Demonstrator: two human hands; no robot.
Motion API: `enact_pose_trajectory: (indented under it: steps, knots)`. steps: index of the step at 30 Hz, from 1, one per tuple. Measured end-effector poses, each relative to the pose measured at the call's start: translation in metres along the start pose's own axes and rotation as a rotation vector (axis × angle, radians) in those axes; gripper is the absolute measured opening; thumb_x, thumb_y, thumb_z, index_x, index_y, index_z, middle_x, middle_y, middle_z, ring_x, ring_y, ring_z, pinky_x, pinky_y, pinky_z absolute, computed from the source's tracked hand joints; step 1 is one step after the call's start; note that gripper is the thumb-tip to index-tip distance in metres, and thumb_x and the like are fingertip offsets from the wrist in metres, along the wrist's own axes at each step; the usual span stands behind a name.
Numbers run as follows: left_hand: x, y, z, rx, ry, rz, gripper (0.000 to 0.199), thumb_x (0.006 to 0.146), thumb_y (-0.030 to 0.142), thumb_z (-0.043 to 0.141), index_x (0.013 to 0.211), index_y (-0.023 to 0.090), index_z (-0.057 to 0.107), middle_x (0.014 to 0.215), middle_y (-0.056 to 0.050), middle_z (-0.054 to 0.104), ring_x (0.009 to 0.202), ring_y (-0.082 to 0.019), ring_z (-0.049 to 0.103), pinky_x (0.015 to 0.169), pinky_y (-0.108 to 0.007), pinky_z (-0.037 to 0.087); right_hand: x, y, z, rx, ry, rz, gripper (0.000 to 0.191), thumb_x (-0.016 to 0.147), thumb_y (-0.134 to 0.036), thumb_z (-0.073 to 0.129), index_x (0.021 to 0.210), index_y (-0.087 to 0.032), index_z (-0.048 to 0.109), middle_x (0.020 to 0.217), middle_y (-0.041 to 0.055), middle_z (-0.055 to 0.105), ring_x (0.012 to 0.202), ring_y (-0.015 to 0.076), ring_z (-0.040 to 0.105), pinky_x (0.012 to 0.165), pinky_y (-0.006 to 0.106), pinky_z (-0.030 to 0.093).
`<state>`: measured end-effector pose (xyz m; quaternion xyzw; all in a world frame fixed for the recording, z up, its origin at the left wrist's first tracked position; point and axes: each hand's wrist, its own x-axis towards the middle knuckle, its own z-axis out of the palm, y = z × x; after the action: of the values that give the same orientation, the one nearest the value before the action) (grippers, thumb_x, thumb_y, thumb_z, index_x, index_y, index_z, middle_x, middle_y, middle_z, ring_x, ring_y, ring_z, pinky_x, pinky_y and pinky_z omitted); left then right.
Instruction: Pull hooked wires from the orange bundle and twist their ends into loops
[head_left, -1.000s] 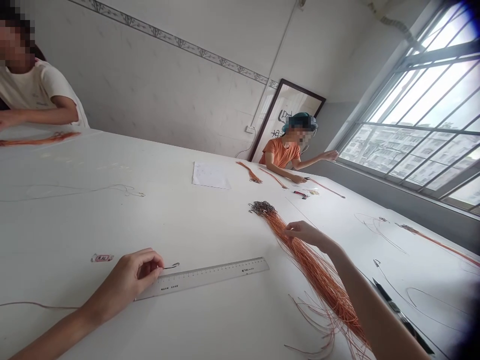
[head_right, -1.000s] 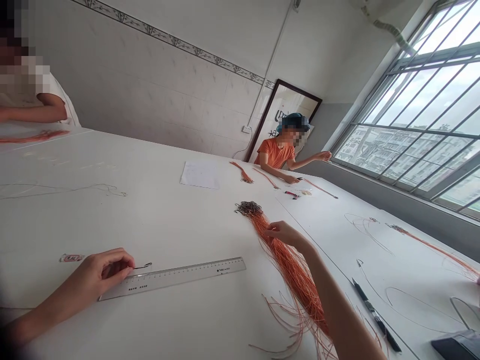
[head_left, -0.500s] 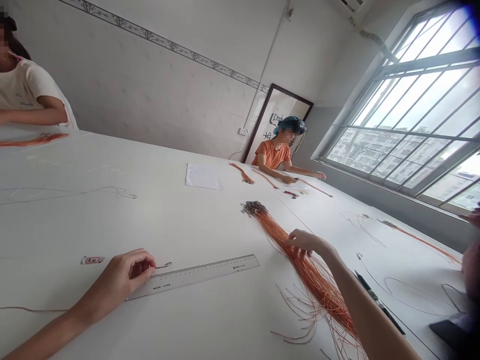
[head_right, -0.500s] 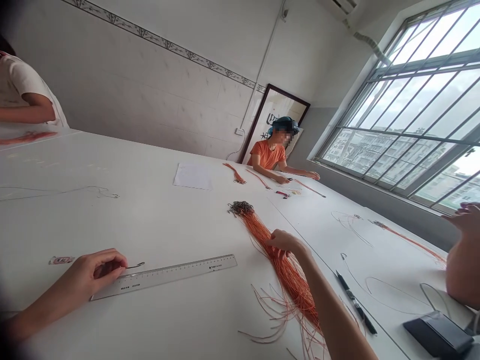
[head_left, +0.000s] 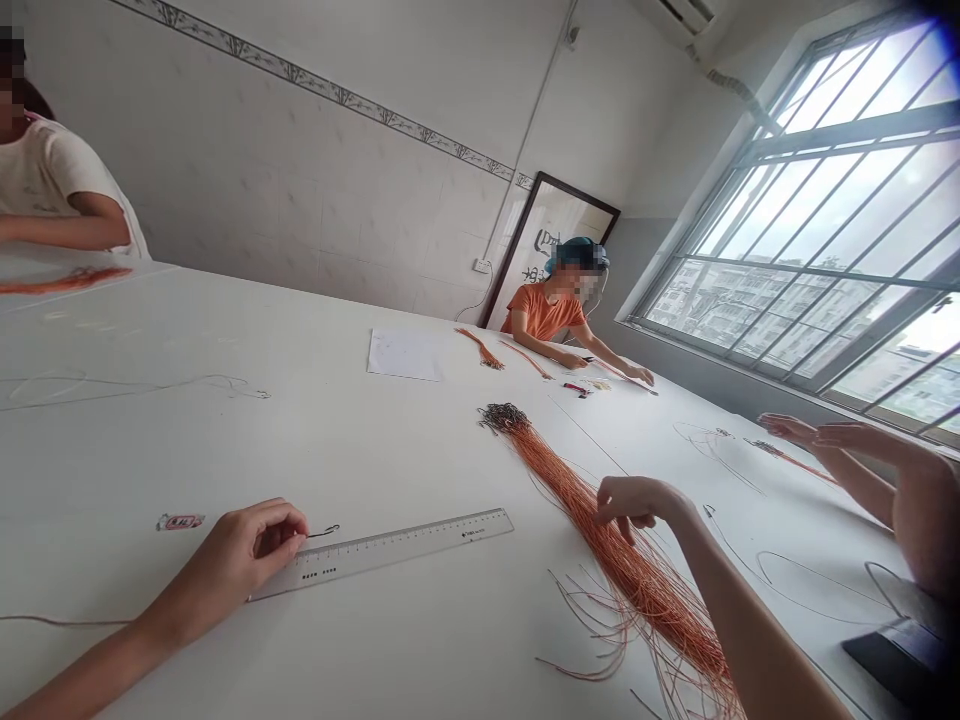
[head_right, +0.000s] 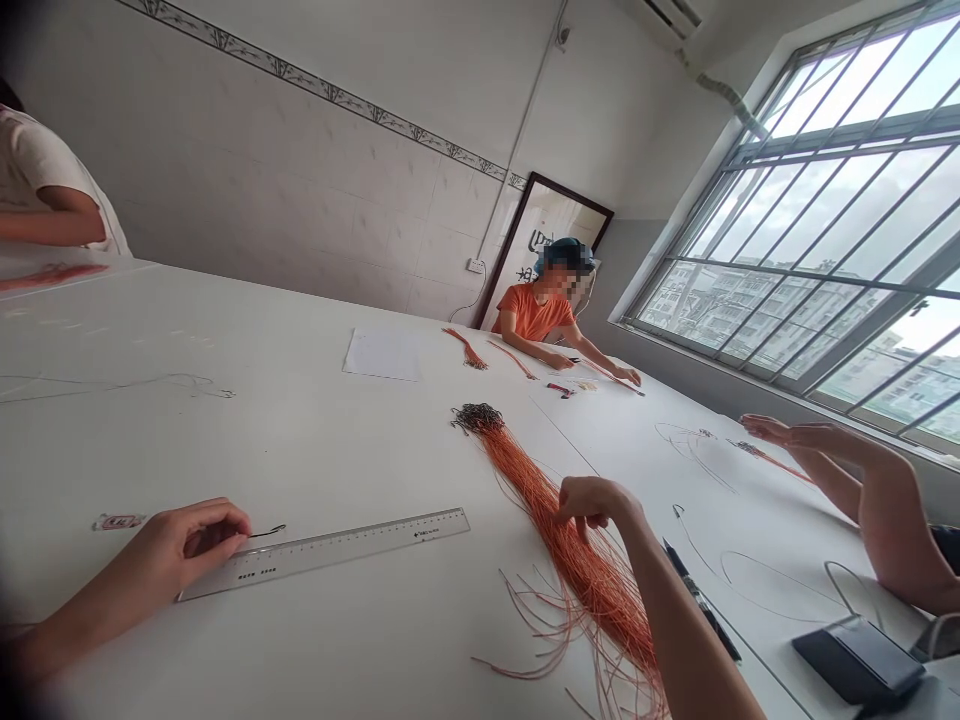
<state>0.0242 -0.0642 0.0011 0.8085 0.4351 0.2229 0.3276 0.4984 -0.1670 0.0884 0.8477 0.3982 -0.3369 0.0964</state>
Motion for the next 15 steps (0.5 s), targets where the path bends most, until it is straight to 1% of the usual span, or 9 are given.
enact_pose_trajectory:
  steps: [1, 3, 5, 6, 8, 10, 12, 15]
  knots:
    - [0.000, 0.000, 0.000, 0.000, 0.000, -0.001, 0.029, 0.079, 0.048, 0.048, 0.073, 0.021, 0.059, 0.069, 0.000, 0.058, 0.060, -0.013, 0.047, 0.054, -0.021, 0.037, 0.001, 0.001, -0.001, -0.039, -0.041, 0.022, 0.015, 0.059, -0.022, 0.071, 0.064, -0.011, 0.061, 0.041, 0.0044, 0.058, 0.033, 0.0052, 0.034, 0.035, 0.017, 0.024]
    - [0.001, 0.000, 0.000, 0.001, 0.000, -0.005, 0.029, 0.080, 0.048, 0.048, 0.073, 0.021, 0.059, 0.070, 0.000, 0.058, 0.060, -0.013, 0.047, 0.055, -0.022, 0.037, 0.000, 0.001, -0.002, -0.083, -0.106, 0.044, 0.015, 0.053, -0.022, 0.073, 0.058, -0.012, 0.063, 0.042, 0.0051, 0.059, 0.036, 0.0072, 0.041, 0.037, 0.017, 0.027]
    - [0.000, 0.001, 0.000, 0.004, -0.003, -0.010, 0.030, 0.080, 0.048, 0.048, 0.074, 0.021, 0.060, 0.070, 0.000, 0.058, 0.060, -0.013, 0.046, 0.054, -0.021, 0.037, -0.003, 0.001, -0.006, -0.083, -0.131, 0.041, 0.017, 0.052, -0.025, 0.074, 0.060, -0.013, 0.066, 0.053, 0.0072, 0.065, 0.045, 0.0118, 0.053, 0.040, 0.018, 0.034]
    - [0.000, 0.002, 0.000, 0.005, -0.002, -0.010, 0.030, 0.080, 0.048, 0.048, 0.073, 0.021, 0.060, 0.069, 0.000, 0.058, 0.059, -0.013, 0.046, 0.053, -0.021, 0.036, -0.005, 0.001, -0.009, -0.073, -0.122, 0.028, 0.018, 0.052, -0.026, 0.074, 0.062, -0.014, 0.067, 0.059, 0.0081, 0.067, 0.052, 0.0142, 0.057, 0.043, 0.019, 0.037]
    - [-0.001, 0.003, 0.000, 0.007, 0.007, -0.001, 0.030, 0.080, 0.048, 0.048, 0.072, 0.021, 0.060, 0.068, 0.000, 0.057, 0.058, -0.013, 0.046, 0.052, -0.021, 0.036, -0.007, 0.001, -0.017, -0.044, -0.062, -0.018, 0.019, 0.054, -0.029, 0.074, 0.066, -0.015, 0.069, 0.071, 0.0088, 0.070, 0.065, 0.0169, 0.062, 0.050, 0.022, 0.042]
    - [-0.001, 0.003, 0.000, 0.006, 0.022, 0.012, 0.030, 0.079, 0.047, 0.049, 0.071, 0.021, 0.061, 0.067, 0.000, 0.057, 0.058, -0.013, 0.046, 0.051, -0.021, 0.036, -0.006, 0.001, -0.027, -0.016, 0.039, -0.068, 0.019, 0.056, -0.032, 0.074, 0.064, -0.016, 0.069, 0.076, 0.0091, 0.070, 0.071, 0.0174, 0.061, 0.055, 0.023, 0.044]
    - [-0.001, 0.002, 0.000, 0.007, 0.030, 0.020, 0.029, 0.079, 0.046, 0.049, 0.072, 0.021, 0.061, 0.067, -0.001, 0.057, 0.058, -0.013, 0.046, 0.051, -0.021, 0.036, 0.001, -0.002, -0.037, 0.011, 0.158, -0.100, 0.020, 0.058, -0.035, 0.074, 0.058, -0.016, 0.067, 0.078, 0.0094, 0.069, 0.072, 0.0174, 0.059, 0.057, 0.024, 0.043]
    - [0.000, 0.001, 0.000, 0.009, 0.025, 0.022, 0.029, 0.080, 0.046, 0.049, 0.072, 0.021, 0.061, 0.068, -0.001, 0.058, 0.059, -0.013, 0.047, 0.053, -0.021, 0.037, 0.023, -0.014, -0.045, 0.053, 0.334, -0.112, 0.022, 0.064, -0.034, 0.070, 0.054, -0.016, 0.064, 0.076, 0.0086, 0.068, 0.071, 0.0177, 0.057, 0.060, 0.027, 0.042]
